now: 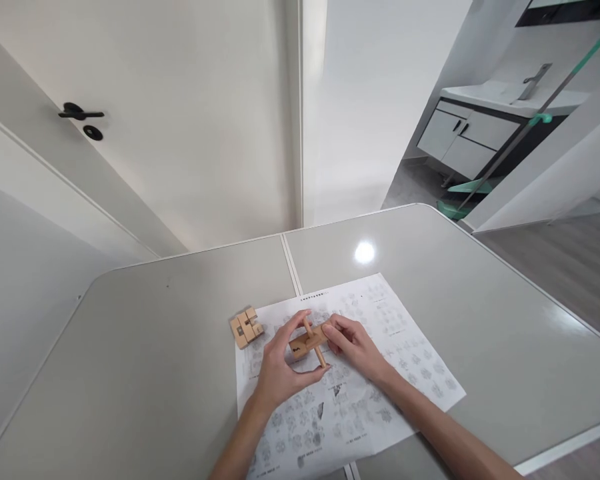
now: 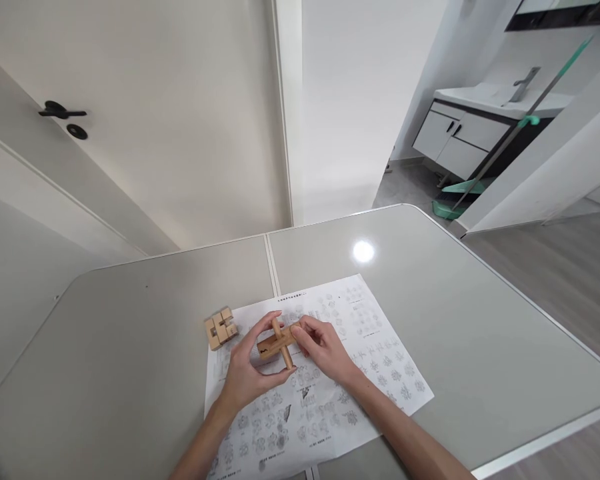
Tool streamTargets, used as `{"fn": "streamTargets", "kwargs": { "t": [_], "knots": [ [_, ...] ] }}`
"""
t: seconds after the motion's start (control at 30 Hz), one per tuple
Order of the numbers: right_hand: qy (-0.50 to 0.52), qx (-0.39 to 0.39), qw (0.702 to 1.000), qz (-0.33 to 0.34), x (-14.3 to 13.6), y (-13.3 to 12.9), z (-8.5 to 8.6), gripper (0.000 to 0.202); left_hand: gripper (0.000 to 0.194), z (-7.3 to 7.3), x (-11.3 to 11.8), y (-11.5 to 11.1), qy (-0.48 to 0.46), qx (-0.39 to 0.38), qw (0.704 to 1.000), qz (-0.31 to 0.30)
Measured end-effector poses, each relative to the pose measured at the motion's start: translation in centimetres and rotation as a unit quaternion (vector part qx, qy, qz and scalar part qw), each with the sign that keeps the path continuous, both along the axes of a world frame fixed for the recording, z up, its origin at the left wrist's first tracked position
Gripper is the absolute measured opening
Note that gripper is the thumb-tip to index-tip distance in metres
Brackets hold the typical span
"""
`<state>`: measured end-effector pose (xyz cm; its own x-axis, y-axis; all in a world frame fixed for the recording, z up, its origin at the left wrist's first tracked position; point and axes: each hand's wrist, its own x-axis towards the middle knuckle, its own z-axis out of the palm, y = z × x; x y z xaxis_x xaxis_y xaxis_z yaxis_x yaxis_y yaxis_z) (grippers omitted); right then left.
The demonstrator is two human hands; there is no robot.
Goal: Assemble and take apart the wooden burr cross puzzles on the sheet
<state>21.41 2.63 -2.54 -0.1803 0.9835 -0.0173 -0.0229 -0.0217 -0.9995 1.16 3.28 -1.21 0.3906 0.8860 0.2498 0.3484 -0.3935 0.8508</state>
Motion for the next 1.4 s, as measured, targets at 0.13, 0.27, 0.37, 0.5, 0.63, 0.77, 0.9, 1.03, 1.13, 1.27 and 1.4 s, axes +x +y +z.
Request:
{"fn": "streamTargets", "kwargs": {
  "t": [0.13,0.27,0.37,0.5,0.63,0.77,0.9,1.03,1.13,1.27,1.4],
  "knots": [
    [-0.008,-0.001,1.0,-0.01,-0.4,-0.2,0.0,0.048,0.095,-0.1,-0.2,-0.1,0.002,-0.008,1.0,0.013],
    [-0.011,-0.002,1.0,0.016,-0.4,-0.2,0.1,0.048,0.098,-0.3,-0.3,-0.1,0.004,-0.029,1.0,-0.001],
    [-0.01,0.0,0.999,0.03,-0.4,-0.2,0.3,0.048,0.098,-0.3,-0.2,-0.1,0.004,-0.033,0.999,-0.015],
    [0.006,-0.008,0.999,0.04,-0.6,-0.3,0.6,0.048,0.099,-0.3,-0.1,-0.1,-0.006,-0.023,1.0,-0.011],
    [0.016,-0.015,0.999,0.046,-0.7,-0.4,0.8,0.049,0.099,-0.1,-0.1,-0.2,-0.001,-0.031,0.999,-0.015],
    [0.019,-0.017,0.998,0.058,-0.5,-0.3,0.9,0.049,0.1,0.3,-0.1,-0.3,-0.011,-0.059,0.998,-0.021],
    [0.076,-0.05,0.991,0.094,-0.1,0.0,0.6,0.046,0.086,0.4,-0.2,-0.1,-0.066,-0.06,0.996,-0.001],
    [0.11,-0.069,0.986,0.105,0.1,0.1,0.2,0.046,0.048,0.5,-0.1,0.1,-0.119,-0.061,0.991,-0.011],
    [0.119,-0.084,0.985,0.094,0.2,0.0,0.2,0.046,0.025,0.7,0.1,0.0,-0.144,-0.107,0.984,-0.021],
    [0.125,-0.086,0.987,0.045,0.2,0.1,0.2,0.045,0.009,1.0,0.3,-0.2,-0.144,-0.138,0.98,-0.001],
    [0.135,-0.075,0.988,-0.032,0.5,0.4,0.1,0.046,0.018,1.2,0.1,-0.2,-0.134,-0.132,0.982,0.028]
  ]
}}
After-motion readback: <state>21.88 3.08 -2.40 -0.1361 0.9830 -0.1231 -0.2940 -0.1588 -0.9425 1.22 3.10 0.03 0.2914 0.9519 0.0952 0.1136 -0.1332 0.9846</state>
